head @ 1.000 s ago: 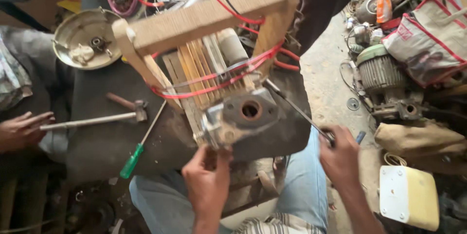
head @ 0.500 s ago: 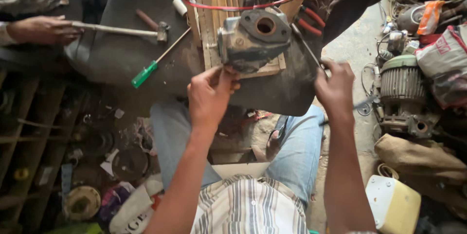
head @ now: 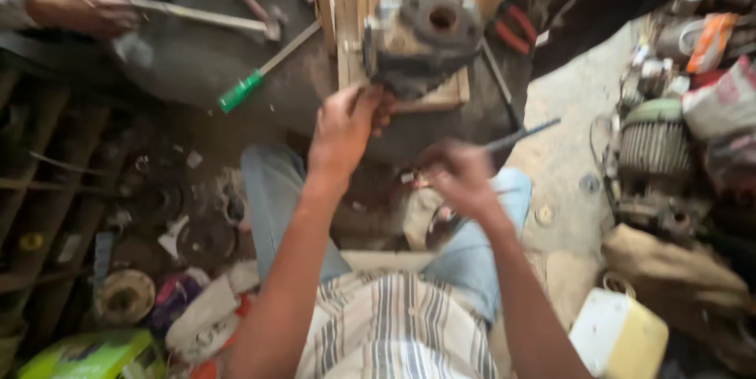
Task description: The person uses a T-handle screwdriver and a hammer to disassemble and reassemble an appliance motor and housing. They unscrew bolts, tap the metal housing with a hammer to loosen parts, and fit the stator and rotor components together.
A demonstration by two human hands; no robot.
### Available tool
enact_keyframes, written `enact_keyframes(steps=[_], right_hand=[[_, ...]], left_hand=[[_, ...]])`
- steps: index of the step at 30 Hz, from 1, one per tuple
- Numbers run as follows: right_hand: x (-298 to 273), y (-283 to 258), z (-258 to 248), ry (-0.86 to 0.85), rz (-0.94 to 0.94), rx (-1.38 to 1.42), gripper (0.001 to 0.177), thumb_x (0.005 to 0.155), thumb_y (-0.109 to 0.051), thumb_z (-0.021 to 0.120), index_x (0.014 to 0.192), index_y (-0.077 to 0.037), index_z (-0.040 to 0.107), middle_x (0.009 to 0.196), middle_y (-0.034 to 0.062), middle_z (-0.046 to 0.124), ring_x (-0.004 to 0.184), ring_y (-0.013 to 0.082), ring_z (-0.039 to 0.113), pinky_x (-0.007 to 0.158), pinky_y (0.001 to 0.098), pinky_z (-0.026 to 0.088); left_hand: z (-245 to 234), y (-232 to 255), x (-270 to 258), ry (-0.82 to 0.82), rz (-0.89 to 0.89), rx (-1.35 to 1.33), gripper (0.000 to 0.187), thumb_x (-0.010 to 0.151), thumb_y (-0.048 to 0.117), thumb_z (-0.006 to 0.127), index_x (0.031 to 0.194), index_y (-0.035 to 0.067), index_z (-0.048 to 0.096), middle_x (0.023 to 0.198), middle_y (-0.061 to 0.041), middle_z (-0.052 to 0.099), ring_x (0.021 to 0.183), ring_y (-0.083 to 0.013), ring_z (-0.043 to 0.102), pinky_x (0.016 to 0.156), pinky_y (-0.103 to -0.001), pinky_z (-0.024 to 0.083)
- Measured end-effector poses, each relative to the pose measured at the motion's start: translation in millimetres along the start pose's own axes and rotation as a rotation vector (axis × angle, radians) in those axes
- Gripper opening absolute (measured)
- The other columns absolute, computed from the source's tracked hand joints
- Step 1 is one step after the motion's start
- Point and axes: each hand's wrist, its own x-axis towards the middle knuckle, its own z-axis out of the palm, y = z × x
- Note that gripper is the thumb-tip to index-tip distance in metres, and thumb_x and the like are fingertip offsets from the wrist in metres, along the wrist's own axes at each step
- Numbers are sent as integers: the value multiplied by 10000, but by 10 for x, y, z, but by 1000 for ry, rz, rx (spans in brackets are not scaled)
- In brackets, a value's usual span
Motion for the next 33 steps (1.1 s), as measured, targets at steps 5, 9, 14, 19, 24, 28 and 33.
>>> enact_keyframes(steps=[5,9,14,19,24,28,33], right_hand=[[-1057,494,1526,-622,60,-10,383,875,-322,674,1068,4,732,1053,262,694,1004,461,626,867,530,465],[-1181,781,2070,-907,277,-87,508,979,-482,585,1148,-22,718,1152,271,702,1108,468,630,992,535,449],[-1093,1003,2213,-1103,464,-97,504,1036,-494,452,1273,-122,695,1272,200,713,1211,357,661,1072,444,485],[-958,834,2386,-811,541,242,467,1000,-370,511,1363,-90,596,1393,179,607,1349,321,495,1107,439,378],[-684,1060,2348,-635,532,224,364,975,-293,551,1245,-66,642,1240,145,661,1186,277,566,1002,416,436],[-629,1228,2386,-464,431,289,284,955,-230,583,1150,-47,679,1118,117,705,1055,242,624,917,398,483],[-522,636,1687,-98,305,301,193,931,-152,623,1032,-23,725,965,84,760,891,198,695,812,376,541]], left_hand=[[-47,70,63,-44,67,110,371,1008,341,629,943,-5,749,835,-39,776,741,-73,678,650,-249,529],[-160,-18,160,-120,3,3,293,987,276,613,1021,6,719,875,-43,778,757,-84,675,691,-248,563],[-244,10,317,-195,-109,-52,240,993,206,626,971,-26,683,814,-74,727,829,-75,720,689,-270,568],[-255,269,340,-157,-273,43,237,913,180,674,995,-31,747,754,-75,748,732,-59,673,642,-258,544],[-262,358,361,-147,-253,52,210,917,169,651,943,-22,734,697,-65,749,681,-42,657,583,-272,537],[-268,294,285,-141,36,232,207,903,188,709,862,-15,700,708,-101,733,589,-117,698,556,-303,532],[-138,321,80,138,282,269,223,903,233,755,871,13,742,786,-101,772,721,-141,789,633,-312,589]])
